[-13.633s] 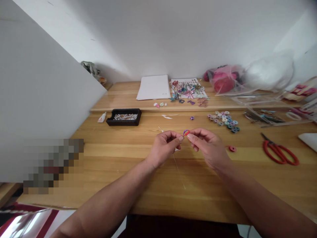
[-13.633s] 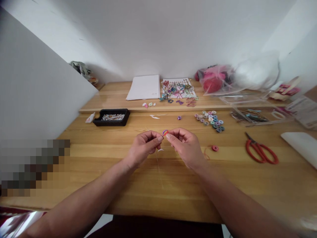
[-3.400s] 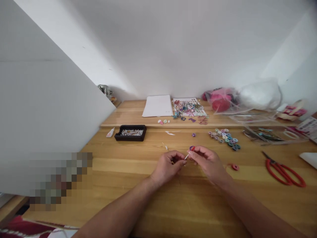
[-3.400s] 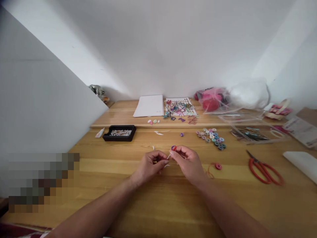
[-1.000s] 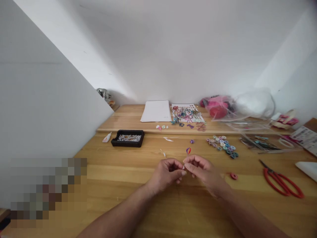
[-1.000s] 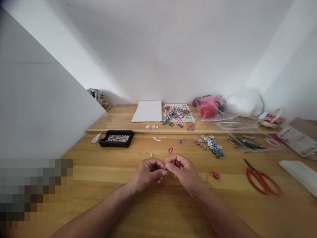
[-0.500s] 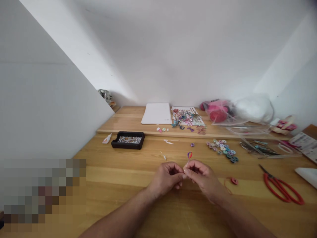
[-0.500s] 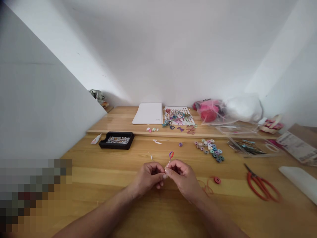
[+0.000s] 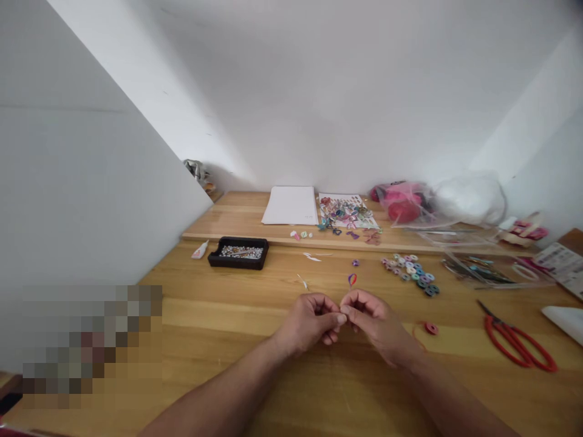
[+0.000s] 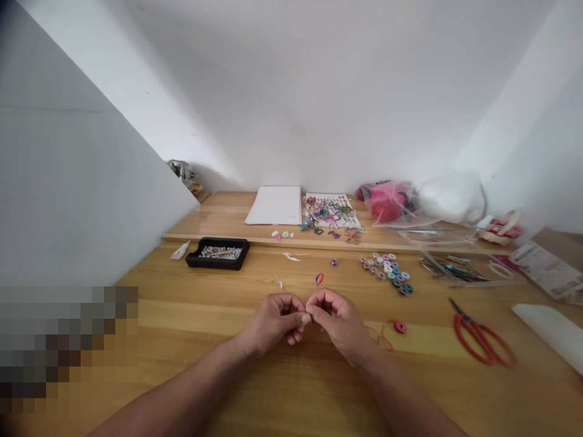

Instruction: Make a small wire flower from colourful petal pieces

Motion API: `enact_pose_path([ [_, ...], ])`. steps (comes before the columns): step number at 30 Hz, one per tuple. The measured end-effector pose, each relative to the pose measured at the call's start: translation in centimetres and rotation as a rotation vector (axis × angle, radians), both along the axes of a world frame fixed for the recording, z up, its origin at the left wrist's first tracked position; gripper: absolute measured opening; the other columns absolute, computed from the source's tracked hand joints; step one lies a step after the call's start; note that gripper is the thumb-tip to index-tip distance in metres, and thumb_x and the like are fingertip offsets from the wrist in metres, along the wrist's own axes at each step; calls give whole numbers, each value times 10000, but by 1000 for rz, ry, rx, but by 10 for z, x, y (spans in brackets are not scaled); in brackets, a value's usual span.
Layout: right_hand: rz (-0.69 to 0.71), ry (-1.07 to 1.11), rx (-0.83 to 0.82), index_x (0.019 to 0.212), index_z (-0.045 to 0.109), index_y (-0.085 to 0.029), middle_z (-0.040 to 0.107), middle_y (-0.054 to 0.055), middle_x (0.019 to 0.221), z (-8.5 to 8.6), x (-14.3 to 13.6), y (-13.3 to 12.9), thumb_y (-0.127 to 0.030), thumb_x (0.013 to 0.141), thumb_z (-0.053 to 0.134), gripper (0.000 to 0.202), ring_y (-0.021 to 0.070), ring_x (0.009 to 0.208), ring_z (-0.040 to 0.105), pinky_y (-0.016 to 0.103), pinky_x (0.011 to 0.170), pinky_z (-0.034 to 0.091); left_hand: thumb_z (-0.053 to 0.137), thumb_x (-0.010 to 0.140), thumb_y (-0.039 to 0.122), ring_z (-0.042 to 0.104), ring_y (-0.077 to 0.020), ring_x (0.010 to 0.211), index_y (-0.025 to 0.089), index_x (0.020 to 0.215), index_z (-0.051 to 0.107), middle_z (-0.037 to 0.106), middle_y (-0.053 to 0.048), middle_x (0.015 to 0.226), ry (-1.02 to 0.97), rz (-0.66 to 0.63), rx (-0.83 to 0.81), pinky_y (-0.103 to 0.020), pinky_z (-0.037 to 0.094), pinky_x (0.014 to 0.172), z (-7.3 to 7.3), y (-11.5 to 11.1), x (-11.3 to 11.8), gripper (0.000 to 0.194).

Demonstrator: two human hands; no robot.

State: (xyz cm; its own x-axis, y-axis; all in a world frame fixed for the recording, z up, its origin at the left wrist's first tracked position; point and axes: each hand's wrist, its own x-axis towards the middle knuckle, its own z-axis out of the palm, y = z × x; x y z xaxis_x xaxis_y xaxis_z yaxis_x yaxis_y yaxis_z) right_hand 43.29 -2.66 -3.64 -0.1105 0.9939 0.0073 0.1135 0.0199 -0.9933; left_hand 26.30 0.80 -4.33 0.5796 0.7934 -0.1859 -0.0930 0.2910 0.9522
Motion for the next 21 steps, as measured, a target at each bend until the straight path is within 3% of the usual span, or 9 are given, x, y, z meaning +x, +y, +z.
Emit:
enact_pose_path([
  [6, -40, -33, 65, 771, 577, -186, 554, -11, 702, -2, 0, -1, -379, 862, 630, 220, 127, 666, 487, 272, 638, 386, 800, 631, 466, 549, -75, 447, 125, 769, 566, 593, 21, 578, 8, 15, -28, -187, 449, 435, 1, -2, 1, 436],
  [14, -132, 14, -17, 811, 599, -179, 521, -22, 677, -3, 1, 1, -456, 836, 652, 283, 103, 594, 424, 253, 551, 345, 781, 663, 466, 553, -85, 449, 126, 778, 569, 595, 17, 574, 35, 10, 36, -198, 456, 438, -6, 0, 2, 417],
  [21, -77, 13, -127, 823, 596, -175, 527, -23, 661, -4, -7, -2, -490, 836, 627, 317, 91, 544, 438, 235, 508, 343, 796, 637, 452, 542, -89, 462, 134, 756, 563, 596, 15, 582, 29, 76, 45, -208, 459, 454, -12, 4, 5, 412],
])
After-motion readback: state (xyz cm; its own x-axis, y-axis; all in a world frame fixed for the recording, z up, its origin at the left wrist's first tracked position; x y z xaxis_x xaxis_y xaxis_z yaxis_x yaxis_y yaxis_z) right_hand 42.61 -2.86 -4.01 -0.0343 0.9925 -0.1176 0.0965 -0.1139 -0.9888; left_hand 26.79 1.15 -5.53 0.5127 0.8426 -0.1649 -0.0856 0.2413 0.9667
